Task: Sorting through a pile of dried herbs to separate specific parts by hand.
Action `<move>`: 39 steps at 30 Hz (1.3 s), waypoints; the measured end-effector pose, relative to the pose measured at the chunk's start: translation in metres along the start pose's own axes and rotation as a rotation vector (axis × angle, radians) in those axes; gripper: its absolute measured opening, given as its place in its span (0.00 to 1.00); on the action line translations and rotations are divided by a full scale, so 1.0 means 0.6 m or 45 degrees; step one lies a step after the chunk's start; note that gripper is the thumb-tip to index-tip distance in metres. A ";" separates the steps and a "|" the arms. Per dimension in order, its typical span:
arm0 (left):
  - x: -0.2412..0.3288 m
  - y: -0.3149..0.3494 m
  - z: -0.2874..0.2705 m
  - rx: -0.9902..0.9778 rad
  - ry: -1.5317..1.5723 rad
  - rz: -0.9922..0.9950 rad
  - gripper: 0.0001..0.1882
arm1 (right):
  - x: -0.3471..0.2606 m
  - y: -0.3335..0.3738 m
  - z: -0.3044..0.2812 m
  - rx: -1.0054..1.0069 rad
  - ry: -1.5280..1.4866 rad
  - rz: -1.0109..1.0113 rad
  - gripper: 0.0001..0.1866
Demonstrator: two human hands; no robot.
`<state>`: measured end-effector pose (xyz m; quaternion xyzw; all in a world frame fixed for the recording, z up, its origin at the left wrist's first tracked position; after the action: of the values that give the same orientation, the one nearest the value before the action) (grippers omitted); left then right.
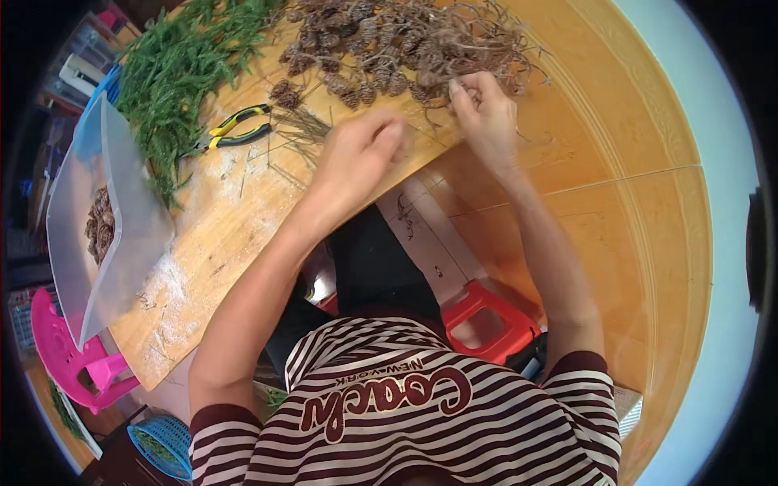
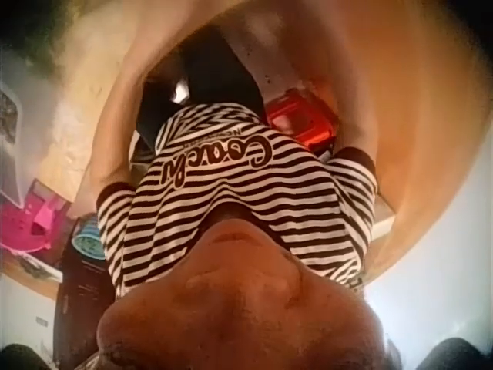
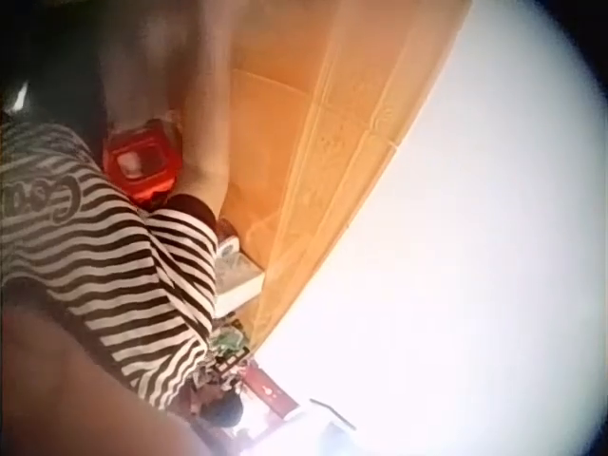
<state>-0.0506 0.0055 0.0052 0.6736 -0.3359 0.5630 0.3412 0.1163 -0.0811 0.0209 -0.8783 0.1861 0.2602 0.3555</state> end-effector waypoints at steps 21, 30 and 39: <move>-0.051 -0.141 0.092 -0.348 0.658 -0.471 0.19 | 0.002 0.019 0.005 -0.151 -0.240 -0.259 0.11; -0.041 -0.125 0.078 -0.180 0.233 -0.400 0.20 | -0.008 -0.017 0.011 -0.422 0.492 -0.487 0.16; -0.014 -0.141 0.054 0.187 -0.405 -0.047 0.18 | -0.016 -0.012 0.032 -0.348 0.555 -0.491 0.05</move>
<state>0.0361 0.0249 -0.0142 0.7835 -0.3311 0.4659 0.2438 0.1062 -0.0608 0.0187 -0.9720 0.0512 0.0161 0.2288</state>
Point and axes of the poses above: each hand's wrist, its own y-axis away from the middle knuckle, its own z-axis out of the palm, x = y × z, the point moved 8 cm from there along -y, towards the middle knuckle, and after that the axes turned 5 degrees about -z, right-handed, at the moved point
